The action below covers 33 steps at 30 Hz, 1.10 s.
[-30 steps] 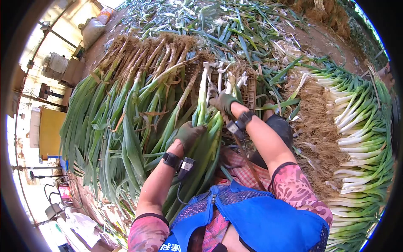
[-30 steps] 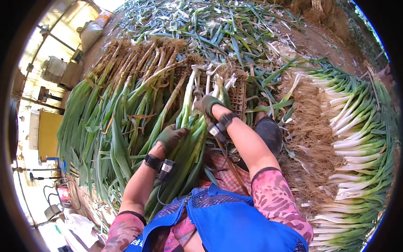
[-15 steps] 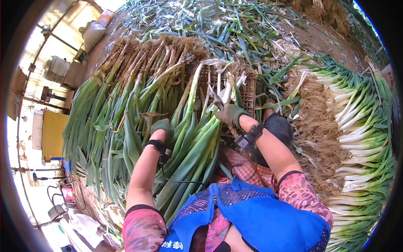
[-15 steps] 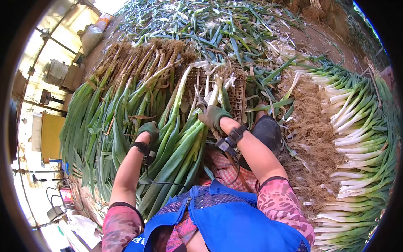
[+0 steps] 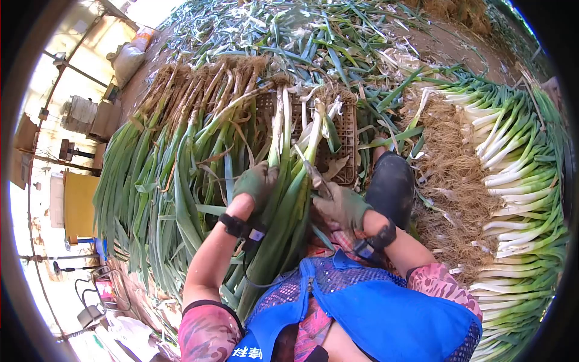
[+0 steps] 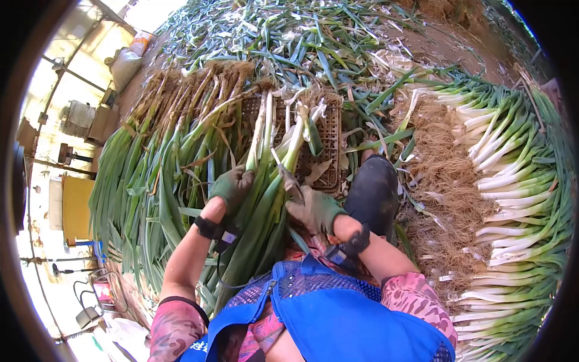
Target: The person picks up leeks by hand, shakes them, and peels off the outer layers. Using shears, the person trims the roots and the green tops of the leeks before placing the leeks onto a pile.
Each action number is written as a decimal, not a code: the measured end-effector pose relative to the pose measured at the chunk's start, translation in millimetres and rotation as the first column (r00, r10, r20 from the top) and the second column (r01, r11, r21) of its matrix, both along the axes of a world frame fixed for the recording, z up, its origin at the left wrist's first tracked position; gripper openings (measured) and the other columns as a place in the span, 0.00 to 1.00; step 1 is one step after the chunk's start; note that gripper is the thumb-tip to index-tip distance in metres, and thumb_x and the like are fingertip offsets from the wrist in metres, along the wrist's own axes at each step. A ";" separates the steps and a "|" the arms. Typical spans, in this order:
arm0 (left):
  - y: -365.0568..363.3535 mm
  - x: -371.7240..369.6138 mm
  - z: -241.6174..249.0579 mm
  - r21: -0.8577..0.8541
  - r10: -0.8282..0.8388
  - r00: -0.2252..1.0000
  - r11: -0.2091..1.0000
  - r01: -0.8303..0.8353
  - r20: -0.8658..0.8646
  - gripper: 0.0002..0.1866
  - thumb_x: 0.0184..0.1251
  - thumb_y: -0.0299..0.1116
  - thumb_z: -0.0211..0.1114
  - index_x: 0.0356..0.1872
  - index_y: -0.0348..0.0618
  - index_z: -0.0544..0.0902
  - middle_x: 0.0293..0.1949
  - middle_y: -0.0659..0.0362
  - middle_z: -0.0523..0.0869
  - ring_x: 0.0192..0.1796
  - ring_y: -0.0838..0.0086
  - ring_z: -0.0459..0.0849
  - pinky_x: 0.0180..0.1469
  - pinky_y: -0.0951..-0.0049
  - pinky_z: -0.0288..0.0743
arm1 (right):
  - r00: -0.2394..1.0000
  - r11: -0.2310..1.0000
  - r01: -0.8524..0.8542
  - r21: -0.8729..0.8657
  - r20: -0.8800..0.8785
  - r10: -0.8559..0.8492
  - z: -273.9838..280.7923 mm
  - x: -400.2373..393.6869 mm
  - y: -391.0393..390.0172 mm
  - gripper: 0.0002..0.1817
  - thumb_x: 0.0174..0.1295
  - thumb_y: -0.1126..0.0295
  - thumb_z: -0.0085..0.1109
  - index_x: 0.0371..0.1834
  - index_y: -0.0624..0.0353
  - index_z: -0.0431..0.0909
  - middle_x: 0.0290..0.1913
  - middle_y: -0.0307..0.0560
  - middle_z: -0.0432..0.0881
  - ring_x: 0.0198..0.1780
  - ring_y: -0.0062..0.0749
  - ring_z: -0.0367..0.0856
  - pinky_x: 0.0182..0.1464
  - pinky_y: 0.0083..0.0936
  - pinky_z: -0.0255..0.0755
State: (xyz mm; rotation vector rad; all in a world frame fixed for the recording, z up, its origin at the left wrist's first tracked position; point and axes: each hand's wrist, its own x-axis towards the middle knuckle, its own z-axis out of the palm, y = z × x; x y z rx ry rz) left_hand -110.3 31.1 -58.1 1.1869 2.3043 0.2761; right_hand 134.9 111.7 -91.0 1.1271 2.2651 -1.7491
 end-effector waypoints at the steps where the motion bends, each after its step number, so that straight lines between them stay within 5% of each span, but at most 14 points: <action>1: -2.7 4.7 6.1 -0.012 -0.003 1.000 1.000 0.004 0.021 0.25 0.70 0.52 0.54 0.57 0.45 0.79 0.47 0.40 0.85 0.54 0.46 0.82 0.57 0.53 0.74 | 0.999 0.998 -0.046 0.039 0.007 0.046 23.2 4.1 -6.2 0.34 0.61 0.45 0.56 0.56 0.67 0.74 0.44 0.68 0.83 0.51 0.61 0.82 0.54 0.42 0.73; 4: -4.2 21.8 14.1 0.024 0.085 0.996 0.996 -0.084 -0.030 0.27 0.66 0.52 0.57 0.59 0.45 0.77 0.47 0.37 0.84 0.53 0.44 0.82 0.55 0.53 0.75 | 0.990 0.982 -0.142 0.121 -0.001 0.143 47.4 3.8 -23.2 0.32 0.61 0.46 0.56 0.53 0.66 0.74 0.44 0.68 0.83 0.50 0.61 0.82 0.53 0.43 0.74; 8: 7.7 36.1 11.4 -0.107 0.129 0.988 0.985 -0.137 -0.083 0.25 0.67 0.51 0.60 0.57 0.45 0.77 0.50 0.37 0.84 0.54 0.43 0.81 0.55 0.53 0.74 | 0.994 0.992 -0.060 0.109 0.095 0.050 21.8 -16.2 0.0 0.32 0.60 0.46 0.57 0.53 0.67 0.75 0.45 0.69 0.83 0.52 0.61 0.82 0.54 0.43 0.74; 9: -0.1 19.3 -19.7 0.084 0.155 0.987 0.984 -0.158 0.038 0.24 0.68 0.50 0.61 0.54 0.40 0.79 0.45 0.41 0.86 0.49 0.50 0.85 0.53 0.58 0.76 | 0.998 0.997 -0.041 0.065 0.057 0.037 19.4 -16.1 2.0 0.34 0.59 0.46 0.57 0.55 0.68 0.75 0.45 0.70 0.83 0.52 0.61 0.82 0.55 0.43 0.74; 13: -7.0 -19.6 -40.6 0.089 0.192 0.924 0.968 -0.233 0.331 0.28 0.64 0.51 0.63 0.51 0.34 0.80 0.45 0.41 0.87 0.50 0.54 0.86 0.53 0.61 0.76 | 0.990 0.984 -0.137 0.110 0.004 0.138 22.0 -5.8 -13.9 0.35 0.59 0.46 0.56 0.58 0.67 0.73 0.46 0.72 0.82 0.52 0.62 0.81 0.56 0.44 0.73; 20: 0.0 -33.5 24.8 0.079 0.113 0.987 0.989 -0.122 0.112 0.26 0.58 0.50 0.67 0.49 0.40 0.81 0.47 0.45 0.87 0.51 0.53 0.85 0.53 0.61 0.76 | 0.993 0.982 0.105 0.155 0.041 -0.112 3.9 4.6 24.4 0.34 0.60 0.44 0.56 0.55 0.66 0.74 0.46 0.70 0.82 0.53 0.61 0.81 0.56 0.44 0.73; 26: -15.8 -98.9 -55.0 -0.293 -0.124 0.988 0.945 0.144 0.088 0.27 0.57 0.54 0.66 0.47 0.39 0.83 0.45 0.44 0.87 0.48 0.55 0.86 0.53 0.62 0.77 | 0.995 0.996 -0.029 0.084 0.093 0.021 -8.1 -1.9 27.5 0.35 0.62 0.45 0.57 0.62 0.64 0.72 0.51 0.66 0.82 0.56 0.56 0.80 0.58 0.39 0.72; 28: 0.3 -91.1 -13.1 -0.291 -0.031 0.995 0.955 0.059 0.100 0.24 0.59 0.52 0.66 0.43 0.39 0.85 0.43 0.44 0.88 0.47 0.56 0.87 0.53 0.62 0.77 | 0.998 0.995 -0.002 0.104 0.067 -0.005 -11.9 -4.1 29.4 0.37 0.60 0.42 0.57 0.61 0.64 0.73 0.48 0.67 0.83 0.54 0.60 0.81 0.57 0.43 0.72; 29: 3.8 -110.4 -24.2 -0.072 0.036 0.992 0.997 -0.027 0.120 0.21 0.60 0.50 0.66 0.40 0.40 0.86 0.41 0.48 0.89 0.46 0.57 0.87 0.53 0.62 0.78 | 0.997 0.999 0.001 0.049 0.074 -0.004 -6.0 -3.2 33.0 0.39 0.59 0.41 0.57 0.62 0.64 0.72 0.50 0.68 0.82 0.55 0.59 0.80 0.58 0.42 0.72; 31: 30.9 -118.4 18.6 -0.051 0.118 0.966 0.990 -0.133 -0.232 0.28 0.61 0.50 0.68 0.59 0.46 0.79 0.53 0.52 0.86 0.55 0.61 0.84 0.60 0.61 0.74 | 0.995 0.999 0.024 0.027 0.097 -0.027 -15.1 -1.7 35.9 0.40 0.59 0.41 0.57 0.63 0.65 0.71 0.51 0.68 0.82 0.56 0.59 0.80 0.59 0.42 0.72; 33: 45.6 -166.0 -13.4 0.109 0.092 0.723 0.994 -0.024 -0.684 0.36 0.60 0.52 0.69 0.68 0.51 0.70 0.62 0.54 0.79 0.64 0.60 0.77 0.66 0.58 0.69 | 0.985 1.000 0.016 0.000 0.171 -0.016 -27.4 -1.9 44.2 0.42 0.58 0.42 0.58 0.66 0.65 0.68 0.55 0.69 0.79 0.59 0.59 0.78 0.61 0.43 0.70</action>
